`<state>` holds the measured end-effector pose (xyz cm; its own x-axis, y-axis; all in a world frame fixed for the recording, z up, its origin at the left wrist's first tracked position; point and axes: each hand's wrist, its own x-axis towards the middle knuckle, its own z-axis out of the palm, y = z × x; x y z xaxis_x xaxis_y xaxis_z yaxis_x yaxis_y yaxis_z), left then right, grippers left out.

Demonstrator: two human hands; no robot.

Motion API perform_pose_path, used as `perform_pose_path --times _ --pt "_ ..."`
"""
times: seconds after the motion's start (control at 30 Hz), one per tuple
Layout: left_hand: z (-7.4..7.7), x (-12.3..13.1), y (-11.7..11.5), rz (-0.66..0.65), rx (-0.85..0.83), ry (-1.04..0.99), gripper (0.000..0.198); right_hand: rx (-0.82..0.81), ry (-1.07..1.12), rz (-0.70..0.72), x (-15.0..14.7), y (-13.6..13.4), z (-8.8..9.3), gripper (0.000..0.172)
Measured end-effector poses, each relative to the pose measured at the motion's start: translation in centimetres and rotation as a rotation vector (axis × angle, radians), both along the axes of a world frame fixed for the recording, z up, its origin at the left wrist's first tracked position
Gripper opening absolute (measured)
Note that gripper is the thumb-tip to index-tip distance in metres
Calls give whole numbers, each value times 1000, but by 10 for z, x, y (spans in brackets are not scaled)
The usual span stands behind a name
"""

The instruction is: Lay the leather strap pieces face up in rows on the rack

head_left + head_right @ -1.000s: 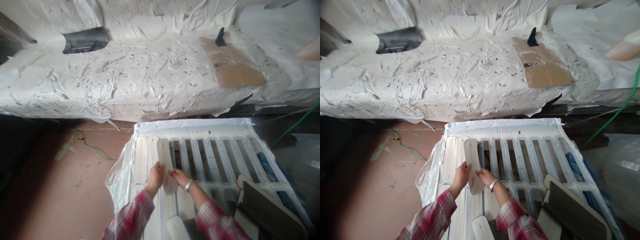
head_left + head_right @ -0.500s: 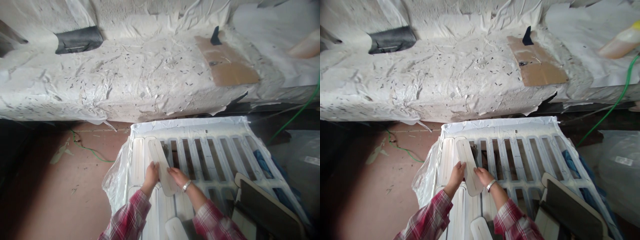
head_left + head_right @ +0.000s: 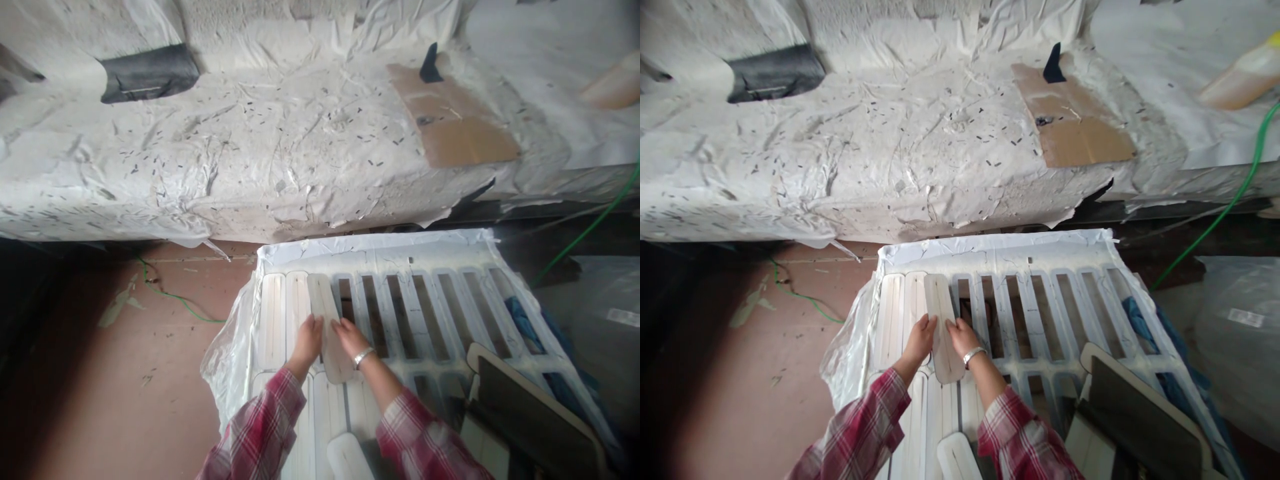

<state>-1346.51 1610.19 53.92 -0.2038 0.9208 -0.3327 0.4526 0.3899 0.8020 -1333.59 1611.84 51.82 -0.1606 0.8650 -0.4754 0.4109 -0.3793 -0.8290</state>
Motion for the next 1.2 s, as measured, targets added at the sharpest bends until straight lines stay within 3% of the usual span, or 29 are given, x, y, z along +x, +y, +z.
perform_pose_path --times 0.13,0.33,0.6,0.8,0.87,0.93,1.0,1.2 --pt "-3 -14 28 -36 -68 140 32 33 -185 84 3 12 2 26" --pt "-10 -41 37 -162 -275 190 29 68 -371 272 -2 22 -1 30" --pt "6 -36 55 -294 -298 416 28 26 -592 324 -5 22 -1 30" --pt "19 -49 53 -354 -162 612 26 -45 -591 396 -9 34 5 32" --pt "19 -54 50 -476 -10 691 40 -76 -600 409 -11 37 11 33" --pt "14 -57 48 -680 146 804 58 -92 -624 422 -13 39 15 33" --pt "7 -57 48 -852 213 909 71 -96 -622 415 -14 39 17 33" --pt "1 -59 54 -944 191 965 84 -62 -491 274 -5 30 3 31"
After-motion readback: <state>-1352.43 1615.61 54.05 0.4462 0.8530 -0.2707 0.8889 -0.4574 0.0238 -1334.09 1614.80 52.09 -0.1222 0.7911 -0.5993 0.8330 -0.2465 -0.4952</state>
